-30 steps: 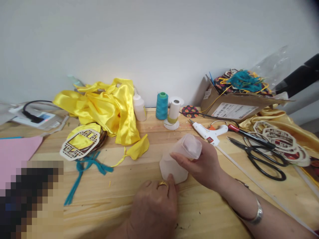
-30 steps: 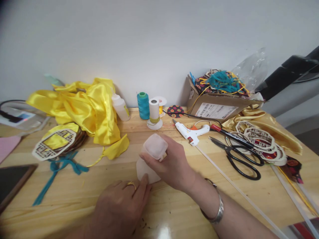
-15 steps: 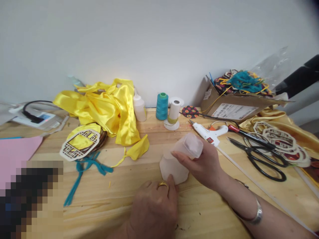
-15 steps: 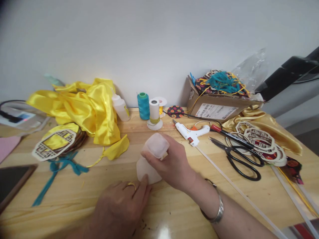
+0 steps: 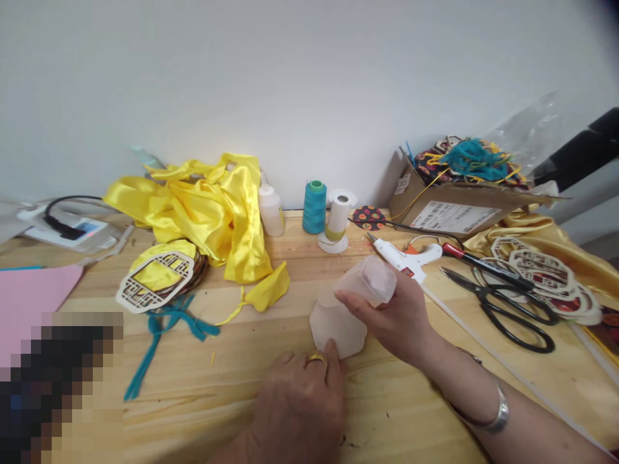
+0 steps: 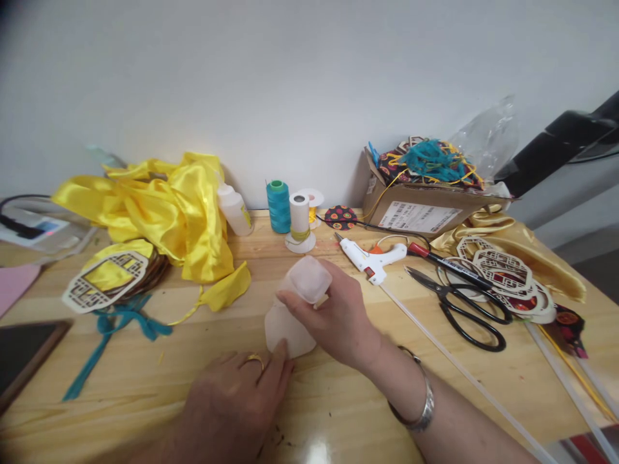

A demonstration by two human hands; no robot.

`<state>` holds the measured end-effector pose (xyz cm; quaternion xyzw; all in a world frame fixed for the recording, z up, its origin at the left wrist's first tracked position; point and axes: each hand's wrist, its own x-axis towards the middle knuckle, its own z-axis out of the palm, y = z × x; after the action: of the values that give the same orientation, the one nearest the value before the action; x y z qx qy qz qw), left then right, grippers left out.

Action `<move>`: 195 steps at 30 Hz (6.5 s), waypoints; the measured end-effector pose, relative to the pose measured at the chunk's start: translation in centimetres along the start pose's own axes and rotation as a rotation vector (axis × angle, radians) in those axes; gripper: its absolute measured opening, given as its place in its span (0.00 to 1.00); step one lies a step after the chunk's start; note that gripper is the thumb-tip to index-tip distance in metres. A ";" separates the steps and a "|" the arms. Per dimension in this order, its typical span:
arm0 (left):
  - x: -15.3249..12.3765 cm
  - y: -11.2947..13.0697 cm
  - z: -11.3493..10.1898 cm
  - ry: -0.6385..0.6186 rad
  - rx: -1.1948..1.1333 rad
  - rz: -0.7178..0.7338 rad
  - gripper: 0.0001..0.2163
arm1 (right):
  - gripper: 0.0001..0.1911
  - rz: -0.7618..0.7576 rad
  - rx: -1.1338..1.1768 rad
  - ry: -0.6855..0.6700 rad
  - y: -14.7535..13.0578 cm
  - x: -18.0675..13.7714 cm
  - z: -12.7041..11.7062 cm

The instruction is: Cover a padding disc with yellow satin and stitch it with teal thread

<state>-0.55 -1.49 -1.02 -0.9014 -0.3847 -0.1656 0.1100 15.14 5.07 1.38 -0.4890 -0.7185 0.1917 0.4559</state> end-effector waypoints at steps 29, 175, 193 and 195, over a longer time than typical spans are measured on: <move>1.4 -2.5 -1.6 -0.102 -0.007 -0.363 0.08 | 0.09 0.065 0.135 0.027 0.1 0.1 -1.3; 3.2 -6.1 -1.0 -0.528 -0.408 -0.743 0.13 | 0.11 -0.055 0.195 -0.333 0.2 0.9 -5.3; 3.3 -6.0 -1.2 -0.520 -0.407 -0.742 0.12 | 0.12 -0.148 0.023 -0.142 0.8 0.2 -2.7; 3.3 -6.0 -1.2 -0.519 -0.409 -0.743 0.12 | 0.11 -0.142 0.015 -0.143 0.7 0.3 -3.0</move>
<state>-3.08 4.35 1.81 -0.7181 -0.6541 -0.0358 -0.2350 18.00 5.17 2.51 -0.4186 -0.7807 0.1989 0.4193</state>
